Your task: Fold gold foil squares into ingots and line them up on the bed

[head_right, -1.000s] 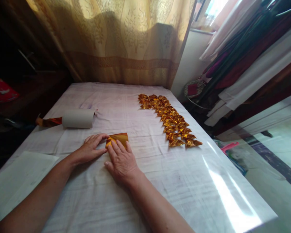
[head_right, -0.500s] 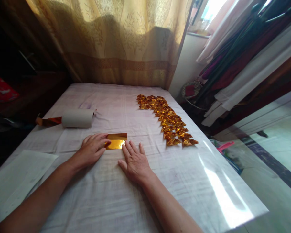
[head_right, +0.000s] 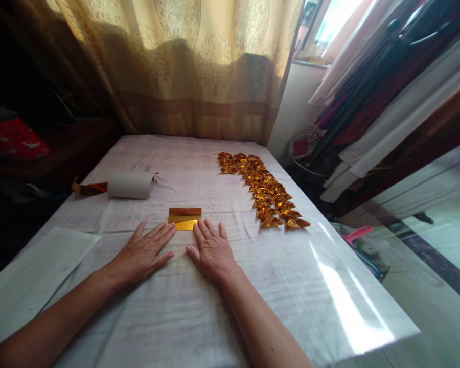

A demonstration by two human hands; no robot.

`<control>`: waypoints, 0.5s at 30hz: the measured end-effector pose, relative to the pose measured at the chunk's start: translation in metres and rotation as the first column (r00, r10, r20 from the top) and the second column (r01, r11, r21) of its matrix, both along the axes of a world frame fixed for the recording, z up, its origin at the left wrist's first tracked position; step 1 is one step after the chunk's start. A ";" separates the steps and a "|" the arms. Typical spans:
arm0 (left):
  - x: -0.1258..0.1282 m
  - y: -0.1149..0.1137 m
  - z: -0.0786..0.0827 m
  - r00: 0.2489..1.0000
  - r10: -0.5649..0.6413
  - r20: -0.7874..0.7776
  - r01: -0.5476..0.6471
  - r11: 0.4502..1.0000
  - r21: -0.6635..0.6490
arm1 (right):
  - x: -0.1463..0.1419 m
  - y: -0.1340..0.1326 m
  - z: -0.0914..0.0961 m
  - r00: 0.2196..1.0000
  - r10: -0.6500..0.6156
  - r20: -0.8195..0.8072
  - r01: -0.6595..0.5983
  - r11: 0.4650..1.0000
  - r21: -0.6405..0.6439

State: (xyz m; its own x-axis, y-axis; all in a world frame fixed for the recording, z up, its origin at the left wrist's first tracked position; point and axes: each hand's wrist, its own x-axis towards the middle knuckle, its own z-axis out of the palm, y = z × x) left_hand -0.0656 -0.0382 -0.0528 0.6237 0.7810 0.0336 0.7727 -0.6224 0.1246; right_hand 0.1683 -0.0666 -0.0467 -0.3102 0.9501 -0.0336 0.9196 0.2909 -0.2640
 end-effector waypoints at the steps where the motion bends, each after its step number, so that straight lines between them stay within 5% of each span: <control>1: -0.003 -0.001 0.002 1.000 0.011 -0.004 -0.011 1.000 -0.009 | 0.000 0.000 0.000 1.000 -0.001 -0.002 0.001 1.000 0.001; 15: -0.003 -0.022 0.036 0.986 0.164 -0.011 -0.162 0.984 0.078 | 0.000 -0.006 0.001 0.999 0.002 -0.042 0.003 0.994 0.107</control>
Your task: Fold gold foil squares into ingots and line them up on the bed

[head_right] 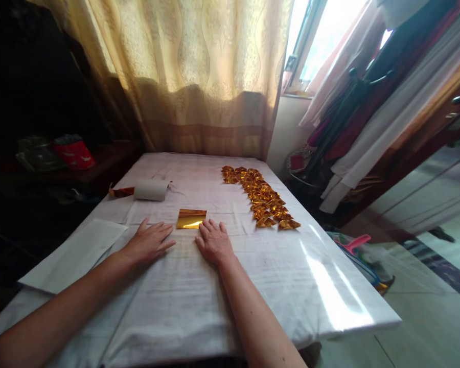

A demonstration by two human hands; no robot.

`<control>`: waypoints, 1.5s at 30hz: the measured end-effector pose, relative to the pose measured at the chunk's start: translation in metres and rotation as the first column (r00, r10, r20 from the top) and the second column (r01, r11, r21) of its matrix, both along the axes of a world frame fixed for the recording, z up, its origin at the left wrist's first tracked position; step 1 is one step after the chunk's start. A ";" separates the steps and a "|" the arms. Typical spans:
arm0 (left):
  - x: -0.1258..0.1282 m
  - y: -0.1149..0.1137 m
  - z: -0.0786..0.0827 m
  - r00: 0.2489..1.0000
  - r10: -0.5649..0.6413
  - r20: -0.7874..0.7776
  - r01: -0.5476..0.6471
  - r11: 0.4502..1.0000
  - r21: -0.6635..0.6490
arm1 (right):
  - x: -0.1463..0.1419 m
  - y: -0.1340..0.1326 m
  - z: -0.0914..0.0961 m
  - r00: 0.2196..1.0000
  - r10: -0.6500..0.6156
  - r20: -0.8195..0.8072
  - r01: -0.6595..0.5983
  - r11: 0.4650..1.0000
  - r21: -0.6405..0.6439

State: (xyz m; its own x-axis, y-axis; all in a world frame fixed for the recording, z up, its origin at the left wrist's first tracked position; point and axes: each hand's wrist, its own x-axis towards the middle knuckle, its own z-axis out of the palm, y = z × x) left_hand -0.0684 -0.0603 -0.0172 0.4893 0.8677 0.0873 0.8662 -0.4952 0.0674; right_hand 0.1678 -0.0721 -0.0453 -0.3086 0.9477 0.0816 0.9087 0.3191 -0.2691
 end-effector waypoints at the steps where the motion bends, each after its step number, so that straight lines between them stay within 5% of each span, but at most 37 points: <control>1: -0.001 -0.003 0.002 1.000 0.005 0.002 -0.005 1.000 0.016 | 0.000 0.000 0.000 1.000 0.002 -0.001 -0.002 1.000 0.010; 6: 0.023 -0.003 0.002 0.999 -0.035 0.037 0.032 0.997 0.077 | -0.002 -0.003 0.003 1.000 0.009 -0.016 -0.007 0.997 0.072; 11: 0.057 0.014 -0.020 0.996 -0.064 0.066 0.061 0.997 0.046 | 0.003 -0.007 0.005 0.999 0.014 -0.043 -0.009 0.993 0.121; 19: 0.051 0.016 -0.046 0.996 -0.044 0.077 0.047 0.998 -0.033 | -0.004 -0.004 0.000 0.993 0.023 -0.112 -0.003 0.984 0.178; 22: 0.050 0.016 -0.049 0.997 -0.031 0.074 0.034 0.998 -0.050 | -0.011 0.003 -0.001 0.995 0.075 -0.071 -0.069 0.994 0.088; 27: 0.042 0.021 -0.051 0.999 -0.021 0.050 0.025 0.997 -0.079 | -0.007 0.009 0.000 0.994 0.105 0.014 -0.104 0.992 -0.076; 33: 0.025 0.019 -0.051 0.999 -0.043 0.013 0.044 0.995 -0.093 | 0.011 0.003 -0.005 0.996 0.072 0.048 -0.069 0.995 -0.071; 37: 0.022 0.010 -0.046 0.993 -0.054 0.109 0.048 0.997 0.064 | 0.017 -0.001 -0.007 0.998 0.056 0.031 -0.055 0.997 -0.048; 41: 0.022 0.006 -0.035 0.952 -0.231 0.203 0.208 0.970 0.128 | 0.018 -0.002 -0.004 0.999 0.044 0.008 -0.043 0.999 -0.033; 45: 0.020 0.007 -0.028 0.959 -0.195 0.204 0.163 0.973 0.161 | 0.016 0.000 -0.003 0.999 0.017 -0.032 -0.018 1.000 -0.011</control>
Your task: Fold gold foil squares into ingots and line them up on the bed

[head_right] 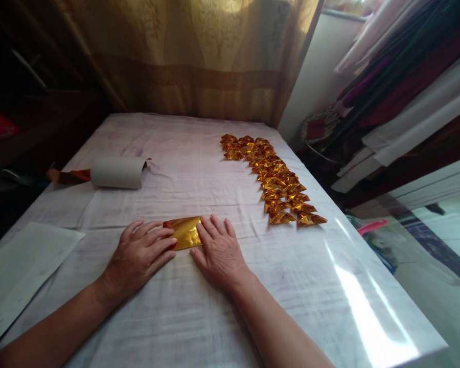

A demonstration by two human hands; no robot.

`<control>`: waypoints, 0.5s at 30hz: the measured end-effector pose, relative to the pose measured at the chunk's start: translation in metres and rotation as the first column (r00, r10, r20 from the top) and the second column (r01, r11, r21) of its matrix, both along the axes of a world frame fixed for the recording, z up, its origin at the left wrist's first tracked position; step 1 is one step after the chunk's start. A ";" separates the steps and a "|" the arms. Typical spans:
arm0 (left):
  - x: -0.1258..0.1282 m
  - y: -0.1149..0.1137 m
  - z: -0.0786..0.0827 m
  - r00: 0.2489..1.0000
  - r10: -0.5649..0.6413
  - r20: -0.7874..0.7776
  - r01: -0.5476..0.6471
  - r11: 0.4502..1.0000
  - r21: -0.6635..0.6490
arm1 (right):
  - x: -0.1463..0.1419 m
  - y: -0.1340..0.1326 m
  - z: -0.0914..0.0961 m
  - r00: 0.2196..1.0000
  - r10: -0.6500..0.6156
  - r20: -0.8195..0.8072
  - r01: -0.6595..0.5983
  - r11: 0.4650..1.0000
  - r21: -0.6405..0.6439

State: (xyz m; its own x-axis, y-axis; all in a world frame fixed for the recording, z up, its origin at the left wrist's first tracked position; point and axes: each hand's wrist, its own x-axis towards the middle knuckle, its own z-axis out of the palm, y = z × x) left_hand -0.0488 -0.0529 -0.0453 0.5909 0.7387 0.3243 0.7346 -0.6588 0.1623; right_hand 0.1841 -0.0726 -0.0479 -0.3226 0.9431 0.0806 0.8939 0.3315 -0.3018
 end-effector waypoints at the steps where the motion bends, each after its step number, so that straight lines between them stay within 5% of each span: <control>1: 0.000 0.000 0.001 1.000 0.014 -0.006 -0.014 1.000 0.012 | 0.000 0.000 0.000 1.000 -0.013 -0.016 0.013 1.000 0.011; 15: 0.003 0.005 0.009 0.997 -0.062 0.049 0.052 0.981 0.189 | 0.003 0.004 -0.007 0.973 0.081 -0.215 -0.012 0.953 0.303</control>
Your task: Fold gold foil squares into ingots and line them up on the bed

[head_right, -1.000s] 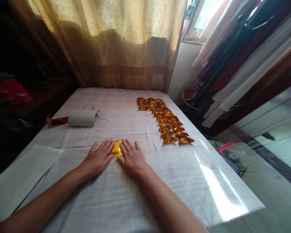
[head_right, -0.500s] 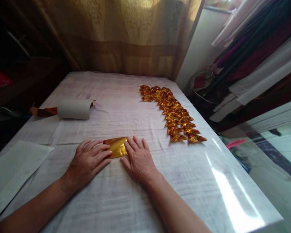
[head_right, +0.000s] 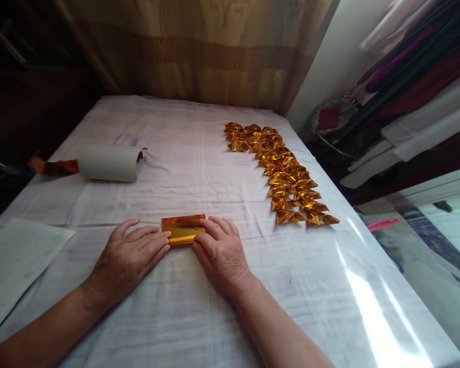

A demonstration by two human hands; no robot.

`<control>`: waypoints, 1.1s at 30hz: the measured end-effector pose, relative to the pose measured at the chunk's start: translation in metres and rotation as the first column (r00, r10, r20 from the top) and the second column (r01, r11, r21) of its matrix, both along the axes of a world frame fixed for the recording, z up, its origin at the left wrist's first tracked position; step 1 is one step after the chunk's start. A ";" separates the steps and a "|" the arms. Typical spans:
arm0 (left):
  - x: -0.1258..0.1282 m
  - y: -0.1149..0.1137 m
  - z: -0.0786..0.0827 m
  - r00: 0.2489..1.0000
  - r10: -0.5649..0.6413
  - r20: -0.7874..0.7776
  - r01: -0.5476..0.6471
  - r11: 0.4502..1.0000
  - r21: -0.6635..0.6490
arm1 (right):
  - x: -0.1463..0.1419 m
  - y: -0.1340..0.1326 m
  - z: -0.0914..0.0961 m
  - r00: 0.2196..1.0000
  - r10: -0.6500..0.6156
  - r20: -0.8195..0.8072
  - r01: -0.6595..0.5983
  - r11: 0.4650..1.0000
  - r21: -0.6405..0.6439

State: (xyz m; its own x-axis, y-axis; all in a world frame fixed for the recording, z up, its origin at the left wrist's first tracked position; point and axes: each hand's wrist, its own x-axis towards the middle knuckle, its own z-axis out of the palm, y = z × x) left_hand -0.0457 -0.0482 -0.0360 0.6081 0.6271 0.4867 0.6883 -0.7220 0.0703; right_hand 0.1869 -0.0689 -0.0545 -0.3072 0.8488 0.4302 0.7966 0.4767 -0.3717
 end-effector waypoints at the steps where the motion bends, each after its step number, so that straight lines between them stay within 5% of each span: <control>1: 0.000 0.000 0.000 1.000 0.005 0.004 -0.005 1.000 -0.017 | 0.001 0.000 -0.001 1.000 -0.012 -0.014 0.012 1.000 0.004; 12: -0.005 0.009 -0.006 0.983 0.160 0.087 -0.129 0.949 -0.289 | 0.003 0.006 -0.003 0.987 -0.143 -0.074 0.137 0.987 -0.081; 33: 0.003 0.012 -0.004 0.963 0.260 0.078 -0.222 0.921 -0.321 | -0.007 0.014 0.003 0.969 -0.244 0.041 0.247 0.962 -0.120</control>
State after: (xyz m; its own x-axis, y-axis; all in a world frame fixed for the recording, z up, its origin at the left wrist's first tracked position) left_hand -0.0425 -0.0363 -0.0405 0.3705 0.8773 0.3050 0.8123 -0.4653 0.3517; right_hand 0.1800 -0.0546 -0.0520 -0.0922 0.9454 0.3127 0.8934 0.2172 -0.3933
